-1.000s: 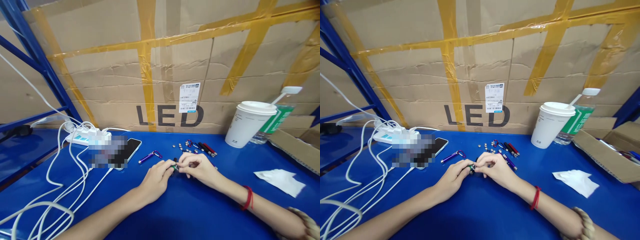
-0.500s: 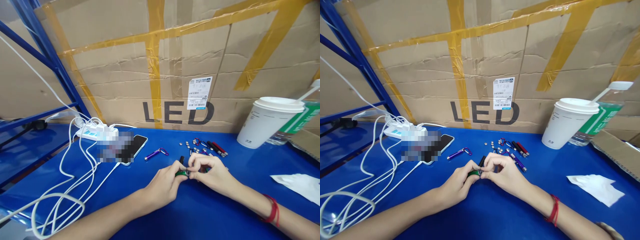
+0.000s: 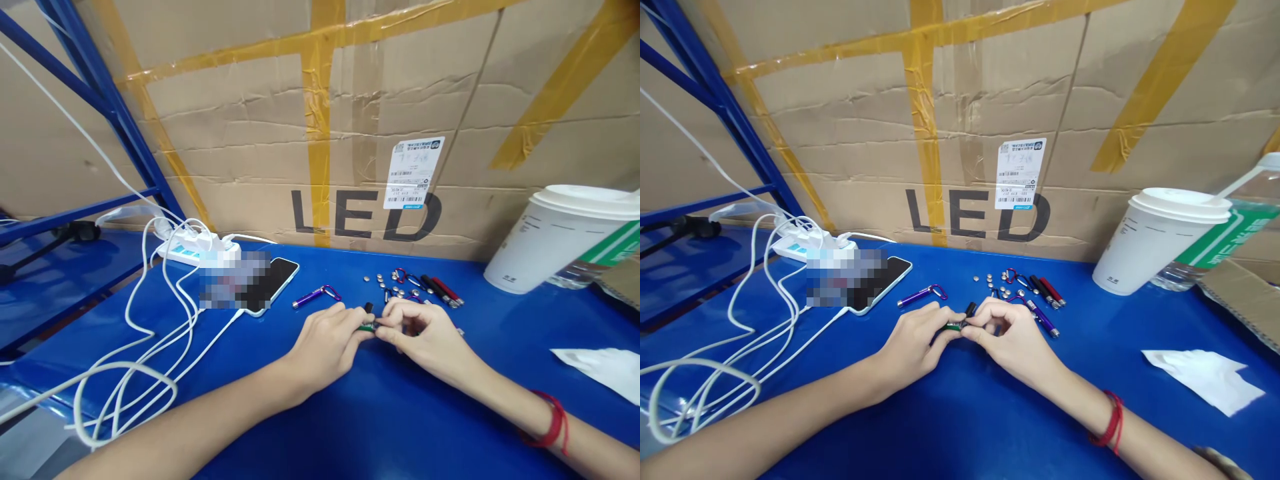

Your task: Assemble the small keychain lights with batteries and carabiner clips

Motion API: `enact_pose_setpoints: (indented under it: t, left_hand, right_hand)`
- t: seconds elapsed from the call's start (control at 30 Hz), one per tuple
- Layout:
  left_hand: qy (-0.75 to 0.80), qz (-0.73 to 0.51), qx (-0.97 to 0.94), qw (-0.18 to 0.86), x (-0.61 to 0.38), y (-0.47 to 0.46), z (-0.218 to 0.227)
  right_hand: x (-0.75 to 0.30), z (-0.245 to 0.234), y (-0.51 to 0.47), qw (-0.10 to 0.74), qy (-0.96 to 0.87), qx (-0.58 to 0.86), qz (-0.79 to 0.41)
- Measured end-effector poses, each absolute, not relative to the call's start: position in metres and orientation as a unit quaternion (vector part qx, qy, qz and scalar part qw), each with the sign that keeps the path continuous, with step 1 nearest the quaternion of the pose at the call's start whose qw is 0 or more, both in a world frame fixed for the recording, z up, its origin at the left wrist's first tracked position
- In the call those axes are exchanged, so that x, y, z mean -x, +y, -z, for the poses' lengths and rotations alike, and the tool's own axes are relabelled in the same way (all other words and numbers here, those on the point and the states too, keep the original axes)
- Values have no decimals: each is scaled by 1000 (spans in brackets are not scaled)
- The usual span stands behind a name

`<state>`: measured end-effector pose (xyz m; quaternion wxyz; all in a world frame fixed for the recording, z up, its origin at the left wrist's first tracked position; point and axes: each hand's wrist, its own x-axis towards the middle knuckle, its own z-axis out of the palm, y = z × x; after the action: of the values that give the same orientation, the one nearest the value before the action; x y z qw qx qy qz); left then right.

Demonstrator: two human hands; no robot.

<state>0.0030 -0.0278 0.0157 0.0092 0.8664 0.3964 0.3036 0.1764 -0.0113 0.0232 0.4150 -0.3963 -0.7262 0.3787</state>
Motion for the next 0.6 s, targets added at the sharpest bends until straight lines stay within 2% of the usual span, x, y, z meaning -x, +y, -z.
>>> enact_pose_setpoints:
  t: [0.17,0.4,0.6]
  left_hand:
    - [405,-292,-867,11,-3,-24,-18]
    - [431,-274,-850,130,-3,-22,-17]
    - [451,-282,-817,224,-6,-23,-21]
  right_hand:
    - [-177,-22,-10,393,-708,420,-409]
    - [-180,-21,-7,354,-718,446,-401]
    - [-185,-26,-5,402,-763,418,-287]
